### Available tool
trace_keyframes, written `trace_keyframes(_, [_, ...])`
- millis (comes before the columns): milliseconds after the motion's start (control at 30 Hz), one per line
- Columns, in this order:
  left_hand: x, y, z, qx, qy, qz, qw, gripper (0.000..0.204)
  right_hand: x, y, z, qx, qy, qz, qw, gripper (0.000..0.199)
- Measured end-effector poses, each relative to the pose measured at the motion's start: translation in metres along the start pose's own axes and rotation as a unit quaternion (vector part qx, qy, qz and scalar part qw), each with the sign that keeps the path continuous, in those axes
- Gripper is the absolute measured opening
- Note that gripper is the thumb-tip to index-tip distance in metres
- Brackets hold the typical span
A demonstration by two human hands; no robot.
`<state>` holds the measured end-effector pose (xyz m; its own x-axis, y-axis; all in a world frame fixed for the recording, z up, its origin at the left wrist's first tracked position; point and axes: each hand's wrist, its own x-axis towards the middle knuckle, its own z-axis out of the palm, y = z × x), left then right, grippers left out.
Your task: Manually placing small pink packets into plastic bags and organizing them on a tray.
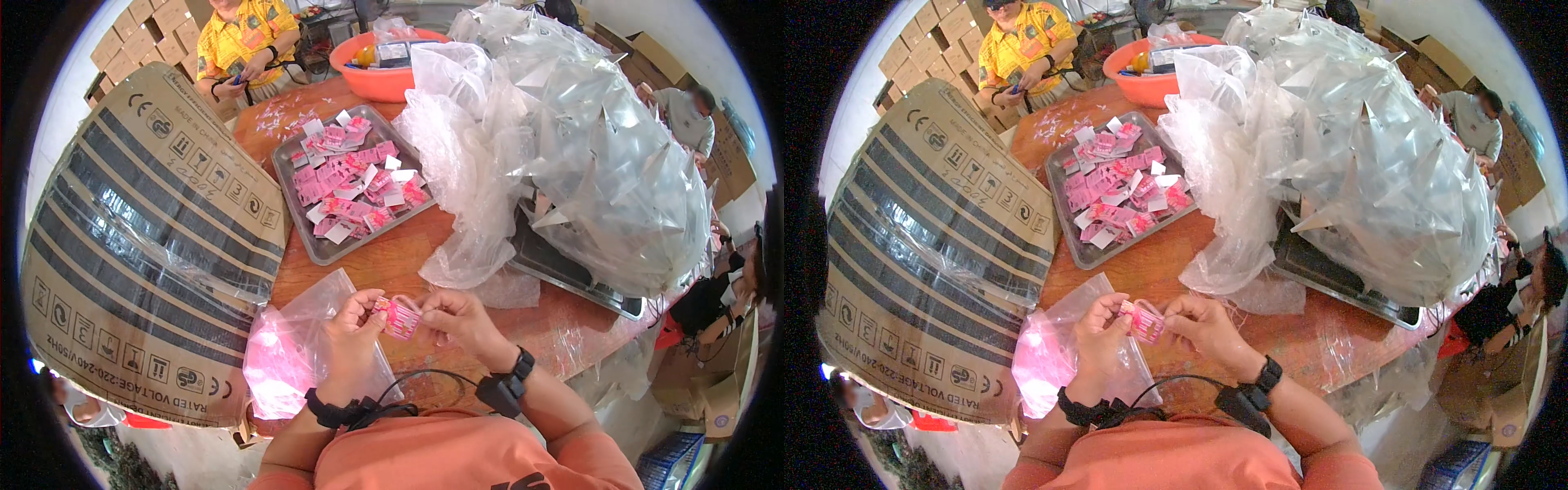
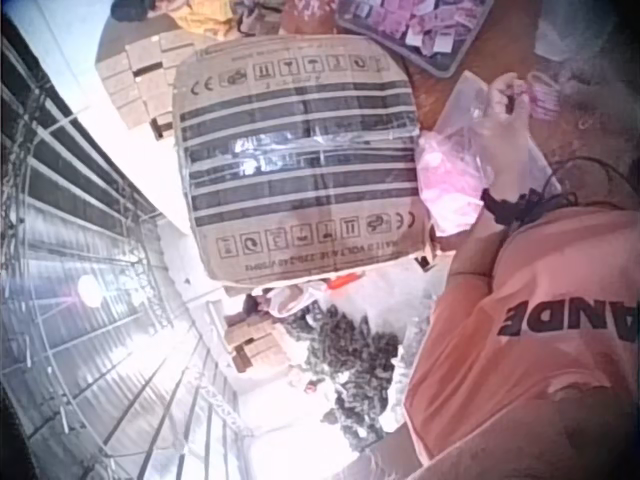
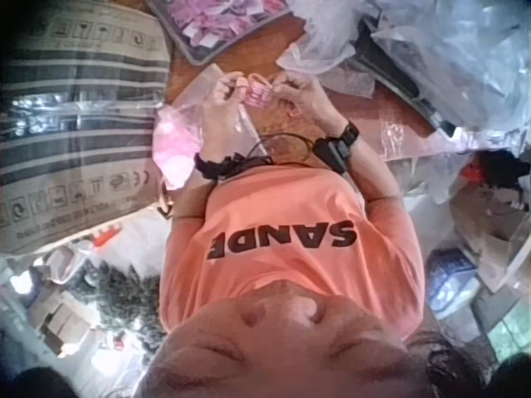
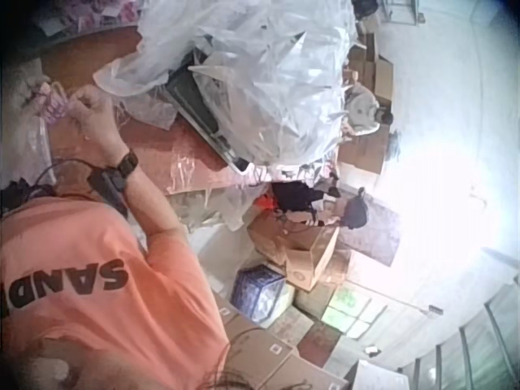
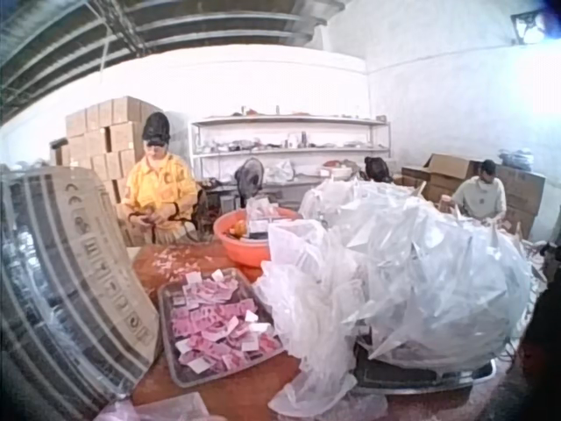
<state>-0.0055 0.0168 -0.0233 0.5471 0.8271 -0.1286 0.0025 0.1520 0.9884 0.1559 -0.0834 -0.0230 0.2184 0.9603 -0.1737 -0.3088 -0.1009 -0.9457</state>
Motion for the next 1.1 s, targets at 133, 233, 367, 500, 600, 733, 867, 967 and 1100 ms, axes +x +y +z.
trace_keyframes(133, [-0.010, -0.004, 0.013, -0.135, 0.046, 0.007, 0.990, 0.021, 0.005, -0.005, 0.014, 0.043, 0.019, -0.001, 0.999, 0.011])
trace_keyframes(233, [-0.013, -0.006, 0.010, -0.082, 0.017, -0.004, 0.996, 0.018, 0.008, -0.007, 0.017, 0.053, 0.027, -0.002, 0.998, 0.010])
trace_keyframes(367, [-0.012, -0.002, 0.007, 0.112, 0.058, 0.060, 0.990, 0.010, 0.005, -0.015, 0.017, 0.036, 0.087, -0.070, 0.993, 0.005])
trace_keyframes(500, [-0.005, -0.004, 0.001, 0.313, 0.098, 0.241, 0.913, 0.008, 0.003, -0.024, 0.008, -0.198, 0.146, -0.134, 0.960, 0.004])
trace_keyframes(600, [-0.001, -0.005, 0.003, 0.347, 0.110, 0.283, 0.887, 0.012, 0.005, -0.023, 0.004, -0.415, 0.144, -0.239, 0.866, 0.007])
trace_keyframes(733, [0.002, -0.001, 0.003, 0.394, 0.076, 0.332, 0.854, 0.016, 0.000, -0.031, 0.017, -0.485, 0.102, -0.260, 0.829, 0.009])
trace_keyframes(867, [0.004, 0.003, -0.001, 0.435, 0.033, 0.371, 0.820, 0.019, 0.000, -0.032, 0.021, -0.502, 0.085, -0.249, 0.824, 0.008])
trace_keyframes(967, [0.005, 0.000, -0.004, 0.481, 0.011, 0.388, 0.786, 0.019, 0.000, -0.031, 0.022, -0.529, 0.064, -0.263, 0.804, 0.008])
trace_keyframes(1100, [0.009, -0.006, -0.005, 0.542, 0.001, 0.414, 0.731, 0.018, 0.002, -0.024, 0.025, -0.517, 0.050, -0.280, 0.807, 0.008])
